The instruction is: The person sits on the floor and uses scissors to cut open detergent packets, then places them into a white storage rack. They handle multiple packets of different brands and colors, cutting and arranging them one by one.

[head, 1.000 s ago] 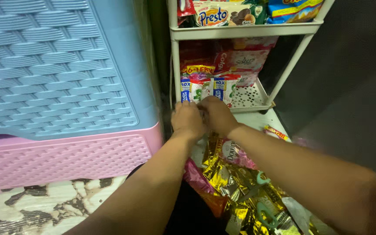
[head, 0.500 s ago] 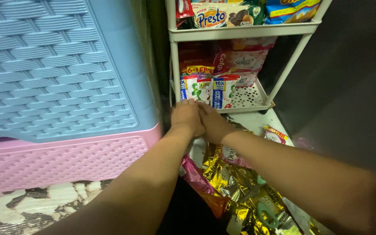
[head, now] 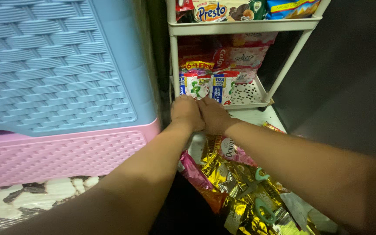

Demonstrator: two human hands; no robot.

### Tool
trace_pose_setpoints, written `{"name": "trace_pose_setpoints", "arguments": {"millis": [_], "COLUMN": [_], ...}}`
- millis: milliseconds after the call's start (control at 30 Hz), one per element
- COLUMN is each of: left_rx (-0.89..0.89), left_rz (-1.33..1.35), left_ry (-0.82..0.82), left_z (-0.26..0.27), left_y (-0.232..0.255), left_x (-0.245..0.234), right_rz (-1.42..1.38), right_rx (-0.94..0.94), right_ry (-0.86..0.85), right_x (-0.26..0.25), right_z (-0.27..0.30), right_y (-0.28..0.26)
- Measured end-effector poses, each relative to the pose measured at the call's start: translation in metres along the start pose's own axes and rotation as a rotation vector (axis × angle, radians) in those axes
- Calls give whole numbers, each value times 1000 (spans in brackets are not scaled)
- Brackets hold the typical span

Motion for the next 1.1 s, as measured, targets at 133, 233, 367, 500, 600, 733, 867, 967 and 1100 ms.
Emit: {"name": "trace_pose_setpoints", "arguments": {"millis": [133, 233, 367, 500, 600, 733, 867, 967, 1100], "left_rx": [20, 29, 19, -9, 8, 62, 209, 375, 375], "left_rz": [-74, -89, -56, 57, 41, -38, 27, 171, 200], "left_ry": [-55, -40, -16, -56, -66, 53, 128, 105, -257], "left_z": [5, 7, 10, 16, 22, 34, 54, 77, 112], "left_y": [6, 9, 11, 10, 11, 33, 70, 112, 157], "left_x": [1, -2, -7, -11, -18, -29, -25, -4, 63], "right_rz": [6, 11, 2, -396, -422, -580, -242, -244, -476], "right_rx": [-69, 39, -6, -105, 7, 332, 564, 777, 973], "right_ry": [54, -12, -53, -71, 33, 45, -34, -276, -537], "right_x": [1, 10, 8, -15, -43, -53, -46, -14, 12], "right_z": [10, 10, 3, 4, 30, 98, 184, 254, 334], "right_y": [-6, 4, 7, 16, 39, 90, 127, 145, 137]}}
Point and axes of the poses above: each hand's wrist, its own z-axis away from the middle knuckle, its own x-axis out of the palm, y = z × x, the point moved 9 cm from there along -z, towards the middle knuckle, and after that the axes turned 5 degrees about -y, right-handed, at the moved point
